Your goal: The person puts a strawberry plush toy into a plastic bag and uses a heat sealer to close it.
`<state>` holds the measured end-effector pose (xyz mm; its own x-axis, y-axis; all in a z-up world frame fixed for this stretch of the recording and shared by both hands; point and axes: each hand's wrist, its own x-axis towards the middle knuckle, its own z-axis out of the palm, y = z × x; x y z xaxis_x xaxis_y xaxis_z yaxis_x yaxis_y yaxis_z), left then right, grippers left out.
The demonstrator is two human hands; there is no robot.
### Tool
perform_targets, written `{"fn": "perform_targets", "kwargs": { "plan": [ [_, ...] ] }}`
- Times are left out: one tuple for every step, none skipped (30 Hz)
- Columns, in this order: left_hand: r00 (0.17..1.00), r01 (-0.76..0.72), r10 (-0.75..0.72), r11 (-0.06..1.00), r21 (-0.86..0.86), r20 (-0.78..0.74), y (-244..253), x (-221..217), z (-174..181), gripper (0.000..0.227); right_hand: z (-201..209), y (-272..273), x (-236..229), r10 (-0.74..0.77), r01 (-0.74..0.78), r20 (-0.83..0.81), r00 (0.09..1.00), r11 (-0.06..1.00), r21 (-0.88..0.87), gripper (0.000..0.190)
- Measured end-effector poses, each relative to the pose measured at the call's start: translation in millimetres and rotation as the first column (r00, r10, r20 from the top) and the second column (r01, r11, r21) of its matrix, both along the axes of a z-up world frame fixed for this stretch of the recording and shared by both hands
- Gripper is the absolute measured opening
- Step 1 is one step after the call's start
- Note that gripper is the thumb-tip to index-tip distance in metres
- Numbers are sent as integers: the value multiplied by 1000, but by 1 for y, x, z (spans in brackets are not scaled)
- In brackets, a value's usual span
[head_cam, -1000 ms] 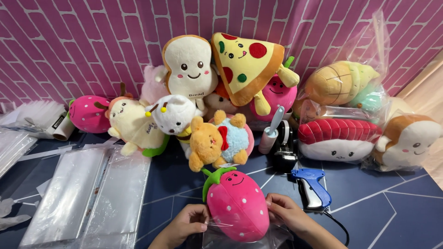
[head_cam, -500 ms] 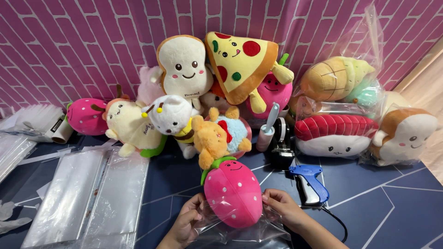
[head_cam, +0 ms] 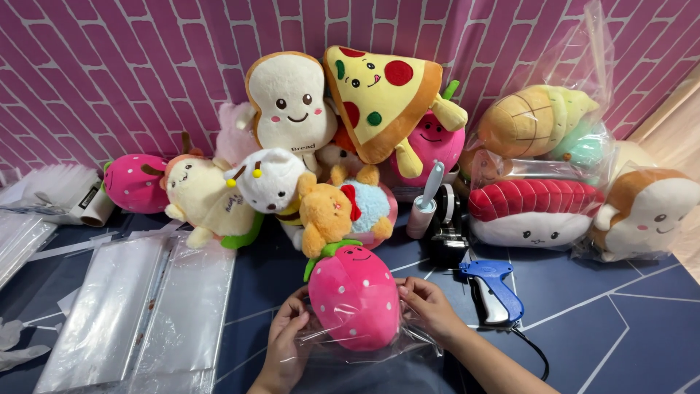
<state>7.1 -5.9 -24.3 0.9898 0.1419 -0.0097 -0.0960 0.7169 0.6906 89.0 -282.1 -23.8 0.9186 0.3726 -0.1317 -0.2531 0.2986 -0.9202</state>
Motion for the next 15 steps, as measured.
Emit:
{"fn": "perform_targets", "kwargs": {
  "plan": [
    [1000, 1, -1, 1000, 0, -1, 3, 1, -3, 16, 1, 0, 0, -1, 1, -1, 1000, 1000, 0, 37],
    [999, -45, 43, 967, 252, 16, 5, 1, -6, 16, 1, -1, -1, -31, 31, 6, 1000, 999, 10, 36],
    [996, -92, 81, 869, 486, 43, 7, 2, -9, 17, 2, -2, -1, -60, 60, 13, 998, 998, 19, 36],
    [996, -92, 81, 870, 484, 42, 7, 3, -10, 17, 1, -4, 0, -60, 59, 12, 998, 998, 17, 36],
    [995, -91, 58, 832, 547, 77, 7, 3, -10, 16, 0, -6, 0, -76, 74, 77, 994, 997, 18, 34],
    [993, -95, 35, 789, 607, 110, 8, 3, -11, 16, -1, -7, 2, -89, 87, 142, 986, 996, 21, 32],
    [993, -96, 37, 790, 606, 109, 7, 2, -12, 16, -4, -9, 2, -87, 85, 141, 986, 996, 20, 32],
    [994, -80, 17, 803, 590, 112, 6, 2, -13, 18, -6, -11, 4, -74, 72, 199, 977, 997, 15, 31],
    [993, -64, -3, 816, 575, 116, 5, 2, -13, 19, -9, -13, 5, -60, 60, 257, 965, 998, 9, 30],
    [993, -63, -5, 816, 575, 117, 5, 0, -11, 19, -7, -12, 4, -62, 62, 258, 964, 998, 10, 30],
    [990, -40, -43, 825, 564, 133, 4, -1, -9, 21, -6, -12, 4, -68, 72, 284, 956, 997, -2, 29],
    [986, -16, -79, 832, 554, 148, 3, -2, -8, 23, -5, -11, 3, -73, 81, 310, 948, 997, -13, 28],
    [986, -15, -81, 832, 554, 148, 3, -3, -7, 23, 0, -10, 0, -74, 82, 310, 948, 997, -13, 28],
    [985, -24, -78, 829, 559, 156, 2, -4, -7, 20, 5, -9, -2, -47, 42, 263, 964, 999, 28, 28],
    [984, -32, -74, 825, 564, 165, 1, -4, -6, 19, 9, -7, -4, -18, 3, 217, 976, 998, 70, 28]
  ]
}}
